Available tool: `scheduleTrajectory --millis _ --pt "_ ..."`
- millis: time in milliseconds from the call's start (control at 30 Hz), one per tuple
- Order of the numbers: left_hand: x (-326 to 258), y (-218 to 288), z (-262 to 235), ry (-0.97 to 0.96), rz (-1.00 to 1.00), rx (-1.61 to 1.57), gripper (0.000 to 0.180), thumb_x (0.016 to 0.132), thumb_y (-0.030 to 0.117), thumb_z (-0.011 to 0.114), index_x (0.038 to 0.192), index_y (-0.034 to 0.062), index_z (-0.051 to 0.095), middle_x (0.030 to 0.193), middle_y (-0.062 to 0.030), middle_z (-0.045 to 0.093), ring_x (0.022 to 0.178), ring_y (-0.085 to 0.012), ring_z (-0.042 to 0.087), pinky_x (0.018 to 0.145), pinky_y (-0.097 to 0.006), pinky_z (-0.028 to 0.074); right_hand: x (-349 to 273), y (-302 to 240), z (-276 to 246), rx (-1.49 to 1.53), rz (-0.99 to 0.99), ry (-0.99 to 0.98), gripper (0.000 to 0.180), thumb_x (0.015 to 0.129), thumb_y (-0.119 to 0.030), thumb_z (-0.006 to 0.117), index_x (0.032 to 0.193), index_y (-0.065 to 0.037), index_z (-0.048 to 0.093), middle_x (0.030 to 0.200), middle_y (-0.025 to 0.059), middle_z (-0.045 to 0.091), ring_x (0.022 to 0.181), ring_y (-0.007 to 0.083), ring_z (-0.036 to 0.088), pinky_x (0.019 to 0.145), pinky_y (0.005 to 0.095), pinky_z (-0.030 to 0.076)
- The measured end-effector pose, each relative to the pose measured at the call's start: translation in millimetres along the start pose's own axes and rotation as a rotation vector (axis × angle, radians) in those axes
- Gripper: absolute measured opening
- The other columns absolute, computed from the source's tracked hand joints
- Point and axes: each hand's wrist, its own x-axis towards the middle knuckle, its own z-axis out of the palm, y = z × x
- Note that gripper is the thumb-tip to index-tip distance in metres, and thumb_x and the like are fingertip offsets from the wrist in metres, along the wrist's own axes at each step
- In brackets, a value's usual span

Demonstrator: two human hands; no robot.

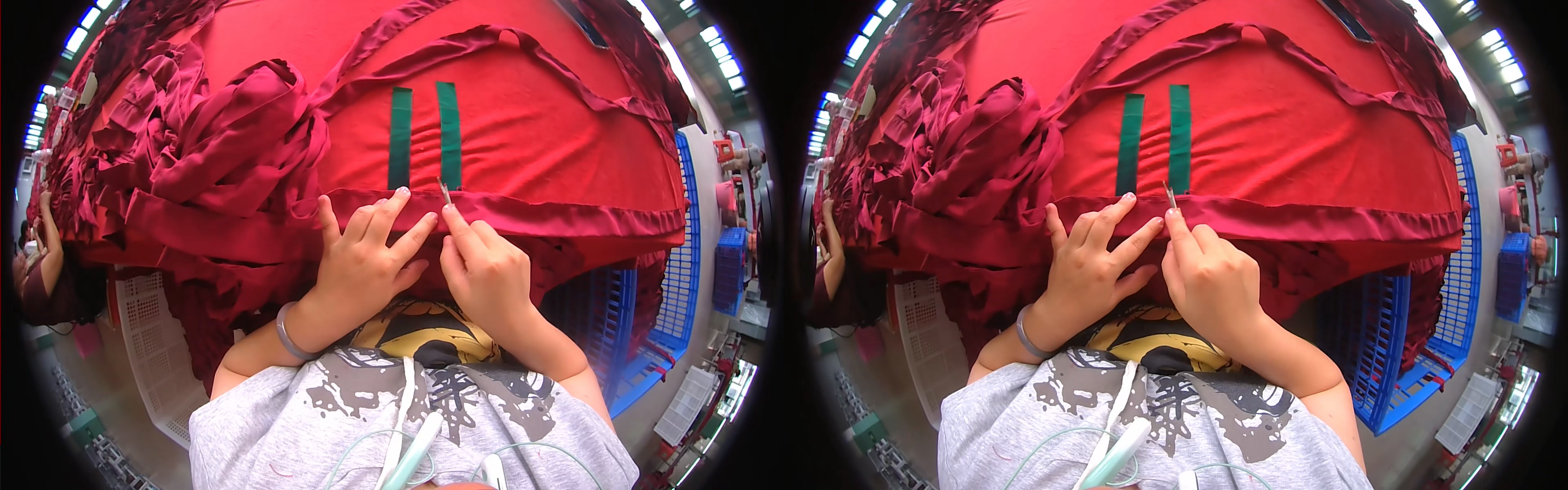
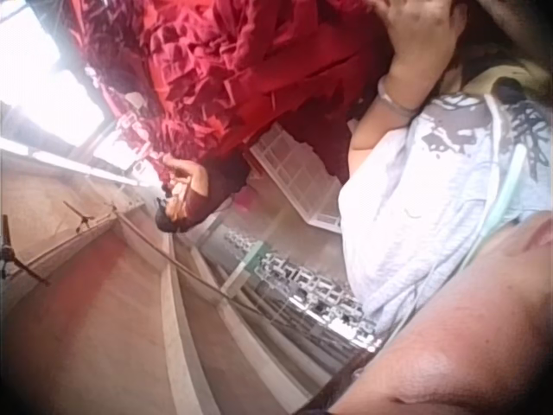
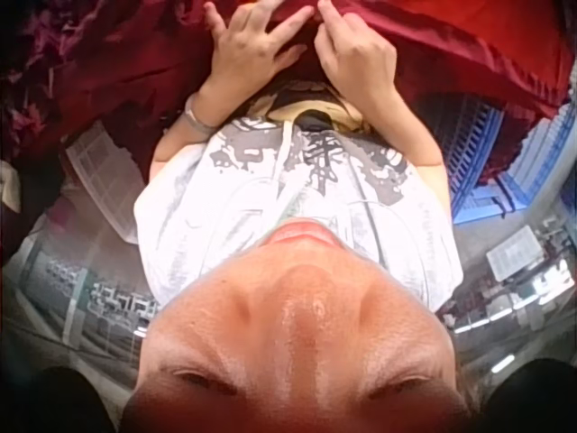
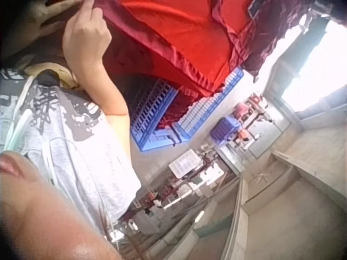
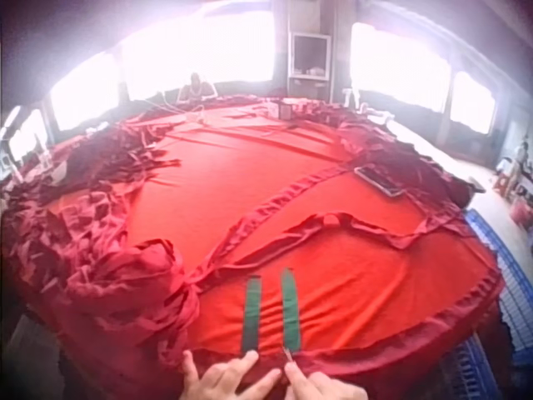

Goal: The person uses a seam ripper to cut and remove excess fabric strips from the edges of a large red textile. They repeatedly pull the fabric taut, slice through the material, and discard the cut pieces into a blue basket. The task involves repetitive manual trimming of the fabric's perimeter.

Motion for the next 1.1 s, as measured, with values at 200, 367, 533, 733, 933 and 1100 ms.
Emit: scheduleTrajectory --millis 200,367,533,733,933,1100 --pt "-0.5 -0.6 0.0 -0.004 -0.012 -0.014 0.054 0.075 0.039 0.071 0.126 0.03 0.06 0.135 -0.0018 0.047 0.108 -0.0177 0.049 0.104 -0.073 0.008 -7.1 -1.8 -12.1 -0.013 -0.041 -0.112 0.033 0.079 -0.011 0.064 0.111 -0.003 0.066 0.067 0.0036 0.052 0.054 0.0176 0.057 0.046 0.0306 0.045" --pt "-0.5 -0.4 -0.2 0.006 -0.009 -0.004 0.053 0.075 0.039 0.071 0.126 0.03 0.061 0.135 -0.0016 0.047 0.107 -0.0177 0.049 0.104 -0.073 0.009 -2.8 -3.8 -9.7 -0.074 -0.046 -0.12 0.034 0.079 -0.012 0.063 0.112 -0.003 0.066 0.068 0.0036 0.052 0.056 0.0172 0.057 0.047 0.0306 0.045" --pt "0.2 -0.1 -0.4 0.002 -0.009 -0.012 0.052 0.074 0.039 0.072 0.125 0.03 0.062 0.134 -0.0014 0.048 0.106 -0.0175 0.049 0.104 -0.073 0.009 -2.7 -2.5 -4.7 -0.05 -0.02 -0.078 0.034 0.079 -0.012 0.064 0.112 -0.003 0.066 0.068 0.0039 0.052 0.055 0.0178 0.057 0.047 0.0306 0.045" --pt "-0.2 -0.1 -0.5 0.009 -0.02 -0.011 0.052 0.073 0.038 0.072 0.124 0.0303 0.062 0.134 -0.001 0.048 0.107 -0.0168 0.049 0.104 -0.073 0.008 -7.8 -4.1 -12.8 -0.064 -0.055 -0.134 0.034 0.079 -0.013 0.064 0.111 -0.003 0.066 0.068 0.0041 0.053 0.055 0.0177 0.057 0.046 0.0305 0.045" --pt "-0.3 1.0 1.2 0.024 -0.011 -0.012 0.053 0.074 0.038 0.071 0.125 0.03 0.061 0.134 -0.0013 0.048 0.106 -0.0171 0.049 0.105 -0.073 0.008 -10.7 -8.1 -5.1 -0.101 -0.029 -0.128 0.037 0.079 -0.014 0.064 0.114 -0.002 0.065 0.069 0.0044 0.053 0.055 0.0178 0.057 0.045 0.0304 0.045" --pt "-1.1 -0.7 1.9 0.026 -0.014 0.001 0.052 0.074 0.038 0.071 0.124 0.0287 0.062 0.133 -0.0019 0.049 0.107 -0.0171 0.049 0.104 -0.073 0.01 -6.0 -7.1 0.0 0.03 0.031 -0.115 0.035 0.082 -0.011 0.062 0.116 -0.001 0.063 0.07 0.0074 0.054 0.057 0.0197 0.059 0.048 0.0328 0.048"
